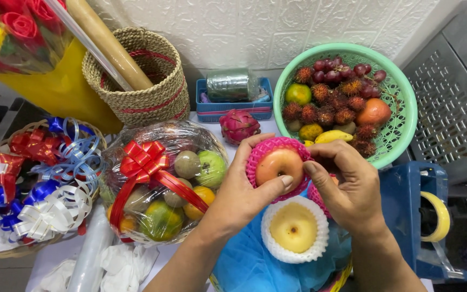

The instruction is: The person wraps an apple in a pink foam net, places it in a gift basket, then wipes another apple with a tissue and wraps it in a pink foam net. The person arranges the wrapped apples in a basket lined with blue tissue paper.

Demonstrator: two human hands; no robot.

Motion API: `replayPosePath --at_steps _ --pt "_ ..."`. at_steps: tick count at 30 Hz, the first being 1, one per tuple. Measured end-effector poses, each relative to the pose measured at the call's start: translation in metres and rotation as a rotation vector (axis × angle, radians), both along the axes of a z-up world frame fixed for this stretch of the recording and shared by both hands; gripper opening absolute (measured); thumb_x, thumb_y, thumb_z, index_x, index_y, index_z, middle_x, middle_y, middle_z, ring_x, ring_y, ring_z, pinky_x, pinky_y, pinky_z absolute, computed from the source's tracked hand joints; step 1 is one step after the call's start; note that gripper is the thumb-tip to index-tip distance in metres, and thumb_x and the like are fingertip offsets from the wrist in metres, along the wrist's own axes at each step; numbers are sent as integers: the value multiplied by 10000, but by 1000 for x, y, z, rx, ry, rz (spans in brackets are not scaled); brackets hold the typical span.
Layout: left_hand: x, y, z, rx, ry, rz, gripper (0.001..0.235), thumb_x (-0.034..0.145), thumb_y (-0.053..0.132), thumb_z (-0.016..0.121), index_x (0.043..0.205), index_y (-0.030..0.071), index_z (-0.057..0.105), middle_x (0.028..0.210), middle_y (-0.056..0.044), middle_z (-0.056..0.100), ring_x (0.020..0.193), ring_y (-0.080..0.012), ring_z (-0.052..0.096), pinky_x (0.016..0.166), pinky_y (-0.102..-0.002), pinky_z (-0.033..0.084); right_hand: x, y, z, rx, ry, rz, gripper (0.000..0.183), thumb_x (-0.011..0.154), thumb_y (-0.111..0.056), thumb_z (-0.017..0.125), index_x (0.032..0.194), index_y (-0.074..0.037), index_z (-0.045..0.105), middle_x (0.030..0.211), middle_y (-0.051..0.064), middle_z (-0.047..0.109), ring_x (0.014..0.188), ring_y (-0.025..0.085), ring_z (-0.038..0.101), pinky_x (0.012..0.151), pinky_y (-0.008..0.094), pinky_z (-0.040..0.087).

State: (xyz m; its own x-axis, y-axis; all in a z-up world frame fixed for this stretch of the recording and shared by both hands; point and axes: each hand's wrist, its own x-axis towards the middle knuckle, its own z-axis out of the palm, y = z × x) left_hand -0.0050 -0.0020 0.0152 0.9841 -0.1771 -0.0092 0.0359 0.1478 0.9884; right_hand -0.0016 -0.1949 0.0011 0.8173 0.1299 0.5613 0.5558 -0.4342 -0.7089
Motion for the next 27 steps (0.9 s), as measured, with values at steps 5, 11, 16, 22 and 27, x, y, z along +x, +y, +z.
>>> replayPosePath --at_steps 5,11,16,22,27 --pt "0 7 -4 37 -73 14 672 738 244 749 1337 128 467 1193 -101 656 1003 -140 670 881 -263 575 -5 1 8 16 -26 51 239 977 -132 634 1141 37 677 1075 155 700 1006 240 678 889 311 581" --pt "-22 24 27 104 -169 54 647 783 292 737 1353 116 487 1116 -75 698 940 -136 704 853 -274 596 -10 -12 8 199 17 -6 261 1011 -115 621 1213 50 636 1118 144 651 1009 198 677 913 257 575" --pt "-39 30 37 136 -319 113 611 808 240 733 1360 91 519 1241 -97 635 1074 -162 657 961 -290 543 -11 -24 12 245 -31 -115 219 1070 -94 605 1248 34 608 1109 133 657 991 175 669 828 244 589" --pt "-61 41 50 190 -307 160 681 786 316 734 1394 80 537 1259 -89 659 1046 -154 709 930 -281 577 -15 -27 18 258 -45 -132 218 1075 -87 612 1262 24 603 1127 125 669 1029 175 680 879 247 594" --pt "-72 46 45 195 -204 137 738 755 327 743 1428 102 542 1151 -59 691 895 -119 698 852 -250 568 -17 -24 21 223 -20 -75 231 1038 -88 619 1245 16 616 1144 115 637 1070 183 667 985 266 571"
